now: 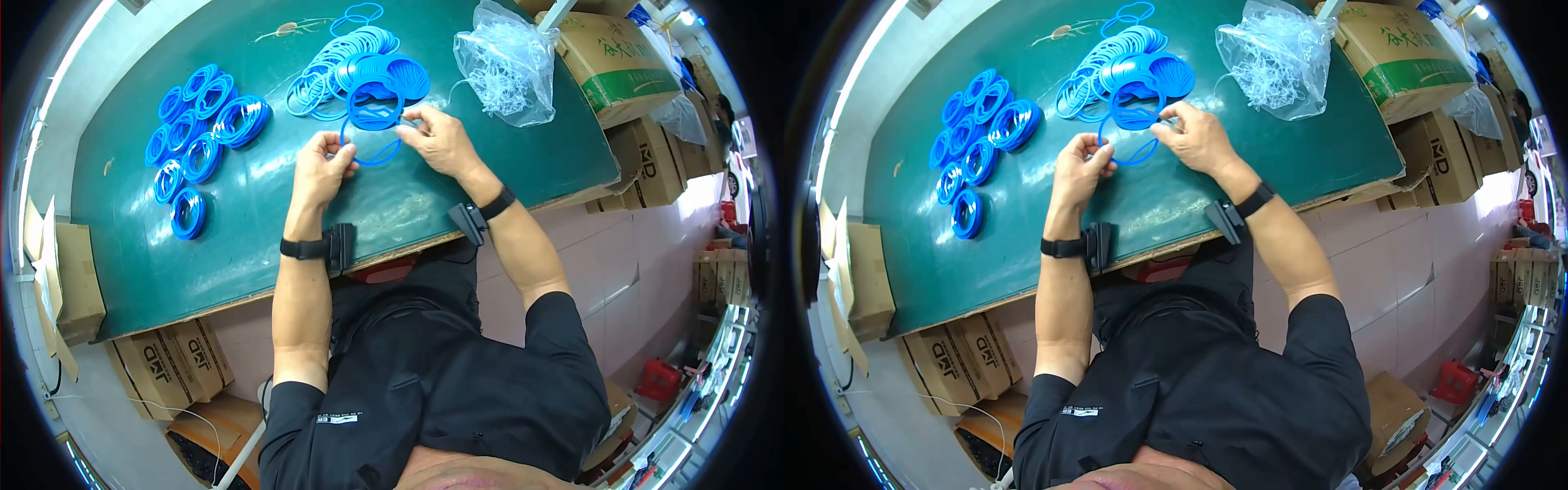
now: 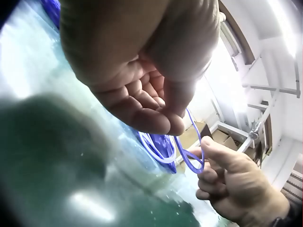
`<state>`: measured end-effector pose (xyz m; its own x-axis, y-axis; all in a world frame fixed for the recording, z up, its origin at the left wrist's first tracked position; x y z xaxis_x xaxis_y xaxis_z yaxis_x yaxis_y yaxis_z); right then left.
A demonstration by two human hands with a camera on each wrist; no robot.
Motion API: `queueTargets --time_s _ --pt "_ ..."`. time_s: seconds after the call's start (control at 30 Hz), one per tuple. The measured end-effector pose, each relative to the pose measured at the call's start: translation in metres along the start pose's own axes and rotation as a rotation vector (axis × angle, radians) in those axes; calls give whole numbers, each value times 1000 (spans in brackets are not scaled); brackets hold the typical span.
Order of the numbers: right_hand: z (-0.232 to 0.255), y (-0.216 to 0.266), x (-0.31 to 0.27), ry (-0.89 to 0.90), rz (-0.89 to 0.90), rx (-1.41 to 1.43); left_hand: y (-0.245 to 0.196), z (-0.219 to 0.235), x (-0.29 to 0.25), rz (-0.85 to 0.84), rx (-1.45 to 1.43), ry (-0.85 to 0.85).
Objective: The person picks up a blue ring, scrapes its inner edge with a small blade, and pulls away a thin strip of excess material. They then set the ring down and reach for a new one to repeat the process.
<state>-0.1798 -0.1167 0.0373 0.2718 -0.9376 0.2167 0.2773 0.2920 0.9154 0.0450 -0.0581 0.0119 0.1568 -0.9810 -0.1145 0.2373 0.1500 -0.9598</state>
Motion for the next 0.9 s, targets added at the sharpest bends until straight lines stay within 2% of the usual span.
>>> queueTargets --time_s 0.1,0.17,0.23,0.3,0.4,0.5,0.53,0.57,0.6,0.63,0.7,0.73,0.83,0.9 --pt "-21 0 3 23 -41 9 8 -5 -18 23 -150 66" --pt "-31 -2 4 39 92 87 10 -3 -27 12 -73 126" --pt "-36 -4 2 87 64 85 8 3 -28 16 -73 110" --pt "-41 -4 3 223 33 73 11 7 -23 18 -73 99" --pt "-43 1 7 299 77 -3 19 6 -14 -48 21 108" --pt "-43 0 12 307 60 6 16 1 -12 -117 67 93" --pt "-43 4 12 310 62 1 16 1 -13 -61 22 87" --pt "-40 8 10 233 51 -45 16 0 -14 -4 -23 81" --pt "-38 12 9 157 41 -91 16 -2 -15 -4 -28 77" --pt "-40 12 7 163 43 -95 16 -3 -17 -2 -40 59" --pt "-39 18 3 32 222 -151 16 -4 -16 2 -56 34" --pt "-42 24 -1 30 299 -112 16 -6 -17 7 -80 39" --pt "-52 26 -8 100 359 -85 15 -8 -20 31 -144 53" --pt "-52 24 -7 119 325 -70 16 -9 -21 50 -183 64"
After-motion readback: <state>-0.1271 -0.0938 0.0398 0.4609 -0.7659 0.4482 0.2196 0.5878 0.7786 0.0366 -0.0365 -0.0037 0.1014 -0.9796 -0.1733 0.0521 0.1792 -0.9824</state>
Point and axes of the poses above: each hand's wrist, its own x-axis towards the middle knuckle, its own z-axis out of the back of the hand, y = z × x, the point moved 5 cm from there along x, towards the middle knuckle, and after that the axes turned 12 degrees about x, right-handed, at the moved point
